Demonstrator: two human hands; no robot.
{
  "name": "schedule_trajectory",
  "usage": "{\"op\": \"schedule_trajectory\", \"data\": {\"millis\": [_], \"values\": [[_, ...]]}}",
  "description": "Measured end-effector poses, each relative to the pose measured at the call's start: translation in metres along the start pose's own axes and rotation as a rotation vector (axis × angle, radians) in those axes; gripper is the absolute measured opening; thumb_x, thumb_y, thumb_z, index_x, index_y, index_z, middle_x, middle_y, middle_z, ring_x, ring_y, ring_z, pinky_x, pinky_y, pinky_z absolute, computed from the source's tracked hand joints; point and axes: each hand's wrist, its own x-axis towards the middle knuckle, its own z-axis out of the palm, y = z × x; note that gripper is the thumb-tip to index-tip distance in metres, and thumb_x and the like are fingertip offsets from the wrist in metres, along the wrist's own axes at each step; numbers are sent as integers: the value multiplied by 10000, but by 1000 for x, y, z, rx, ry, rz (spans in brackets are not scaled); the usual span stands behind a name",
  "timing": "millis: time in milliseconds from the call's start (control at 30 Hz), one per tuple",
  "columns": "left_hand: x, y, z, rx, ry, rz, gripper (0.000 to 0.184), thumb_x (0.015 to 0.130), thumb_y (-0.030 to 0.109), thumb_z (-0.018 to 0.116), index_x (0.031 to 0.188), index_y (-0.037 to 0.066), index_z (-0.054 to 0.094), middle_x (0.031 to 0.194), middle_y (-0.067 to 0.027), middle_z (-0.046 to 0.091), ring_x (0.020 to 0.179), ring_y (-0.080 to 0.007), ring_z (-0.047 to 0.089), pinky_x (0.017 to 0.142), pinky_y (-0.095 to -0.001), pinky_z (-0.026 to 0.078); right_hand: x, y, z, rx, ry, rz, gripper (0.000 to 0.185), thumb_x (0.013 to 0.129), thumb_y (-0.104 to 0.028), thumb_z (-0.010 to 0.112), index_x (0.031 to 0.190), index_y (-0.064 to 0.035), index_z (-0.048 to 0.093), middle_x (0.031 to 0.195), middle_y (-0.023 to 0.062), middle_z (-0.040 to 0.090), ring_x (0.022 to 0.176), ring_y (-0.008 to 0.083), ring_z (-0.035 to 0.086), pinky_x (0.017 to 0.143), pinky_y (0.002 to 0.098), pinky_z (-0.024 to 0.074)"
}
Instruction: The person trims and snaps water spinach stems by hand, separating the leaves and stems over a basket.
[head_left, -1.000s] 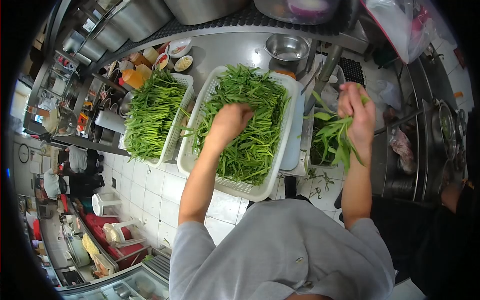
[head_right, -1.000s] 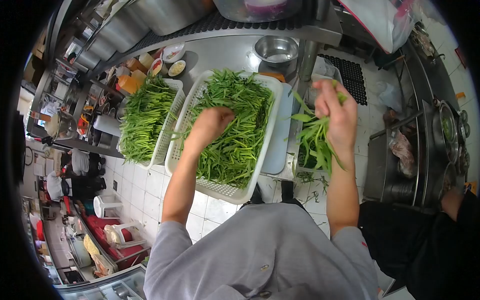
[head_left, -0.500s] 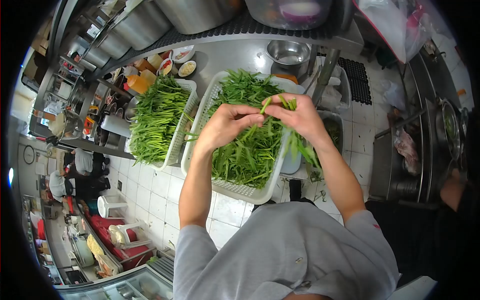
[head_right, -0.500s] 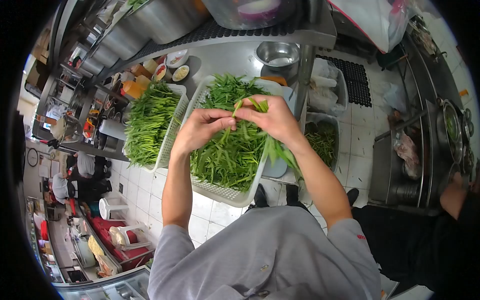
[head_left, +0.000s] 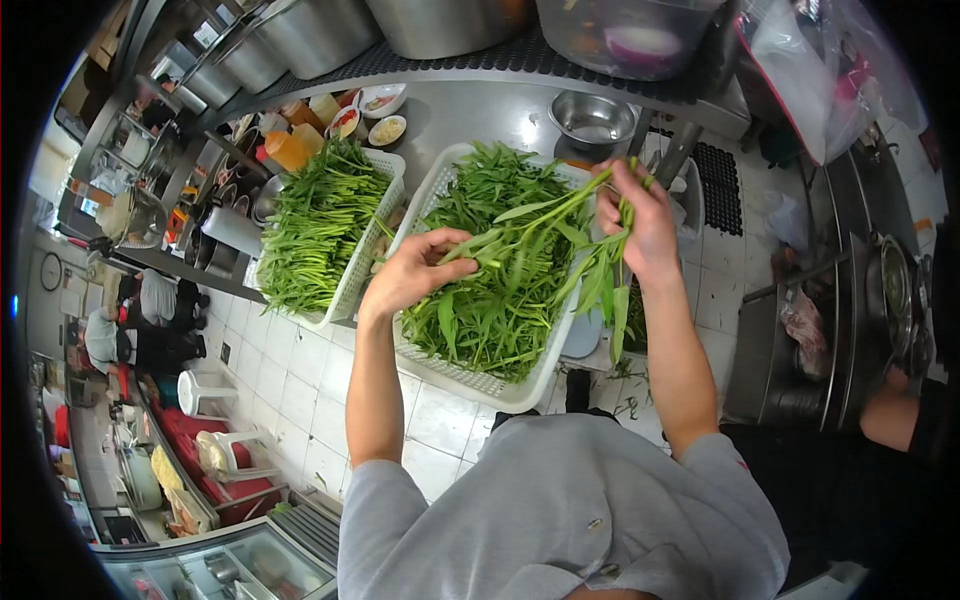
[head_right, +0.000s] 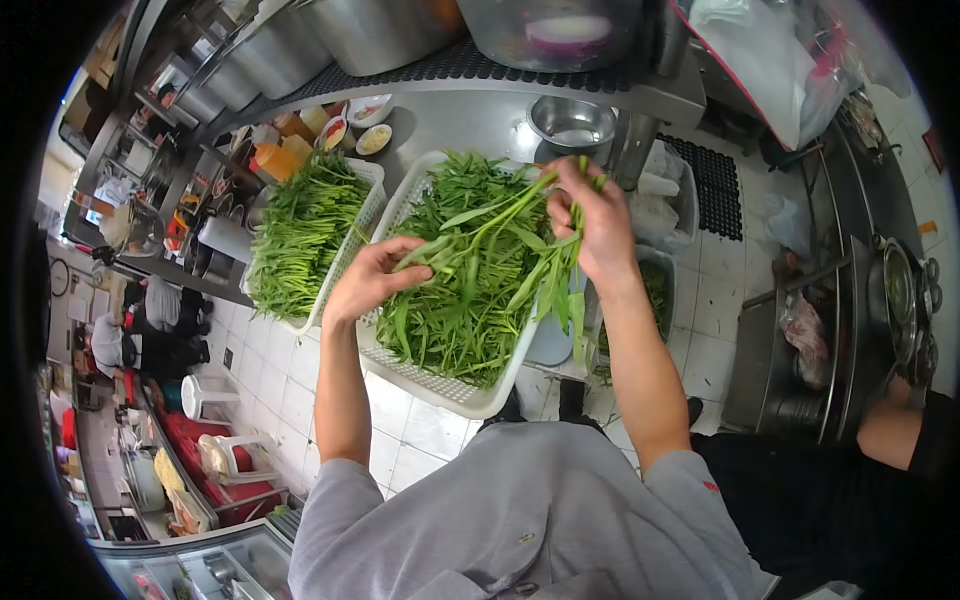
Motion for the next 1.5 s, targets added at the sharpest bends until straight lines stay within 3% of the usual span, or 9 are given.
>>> {"op": "schedule_trajectory", "data": {"millis": [100, 233, 367, 433, 567, 667, 1067, 1433, 1500], "values": [[-10, -8, -16, -35, 28, -29, 283, 887, 102, 714, 1151, 21, 653, 969, -25, 691, 844, -109, 647, 781, -262, 514, 5, -10, -13, 396, -51, 26, 136, 975, -240, 603, 988, -105, 616, 876, 63, 652, 572, 50, 448, 476, 212, 326], [-23, -35, -30, 446, 229, -28, 260, 863, 101, 710, 1116, 48, 686, 1020, -95, 706, 888, -212, 670, 801, -331, 525, 17, 36, -44, -1158, 190, -553, 190, 973, -299, 598, 982, -109, 609, 722, 42, 638, 501, 52, 440, 447, 215, 309], [-34, -25, -16, 616, 309, 110, 232, 848, 92, 697, 1076, 50, 698, 1060, -145, 687, 913, -317, 656, 811, -379, 519, -14, -2, -46, -55, 115, -30, 167, 960, -267, 613, 960, -99, 612, 753, 42, 648, 486, 50, 430, 443, 216, 317], [-33, -28, -3, 614, 112, 173, 240, 844, 104, 706, 1078, 52, 697, 1061, -127, 683, 939, -302, 653, 827, -378, 518, -7, 15, -69, -717, 174, -276, 168, 965, -262, 606, 981, -95, 595, 761, 35, 640, 480, 38, 404, 436, 212, 290], [-25, -44, 34, 841, 81, 242, 213, 844, 129, 706, 1041, 46, 706, 1019, -133, 679, 940, -334, 644, 843, -407, 515, -30, -14, -66, -130, 60, -45, 121, 963, -184, 611, 983, -68, 587, 762, 38, 670, 506, 26, 412, 457, 204, 301], [-18, -67, 29, 1064, 49, 127, 207, 842, 130, 701, 1024, 31, 708, 972, -146, 670, 918, -369, 636, 849, -432, 507, -24, -6, -55, -633, 199, -104, 107, 953, -151, 616, 1001, -57, 597, 750, 41, 668, 534, 14, 410, 470, 195, 297], [-46, 22, -2, 130, 259, 66, 270, 903, 130, 704, 1142, 5, 688, 883, -30, 701, 771, -92, 605, 704, -251, 499, -32, 15, 40, -843, -179, -224, 204, 943, -52, 609, 1120, 1, 696, 812, 32, 670, 705, 64, 571, 637, 213, 446], [-20, 9, 11, 222, 325, 223, 207, 920, 90, 646, 1108, 20, 698, 1041, -108, 721, 953, -217, 683, 848, -327, 527, -6, -25, -23, 509, -534, 10, 392, 1038, -415, 449, 856, -79, 536, 823, 24, 540, 677, 101, 469, 566, 205, 400], [-11, -7, 26, 408, 124, 296, 186, 917, 72, 641, 1089, 38, 703, 1071, -127, 707, 941, -240, 682, 850, -332, 534, -11, -13, -27, -432, -142, -152, 342, 1042, -377, 464, 903, -76, 548, 810, 38, 588, 706, 106, 498, 600, 224, 408]]}}
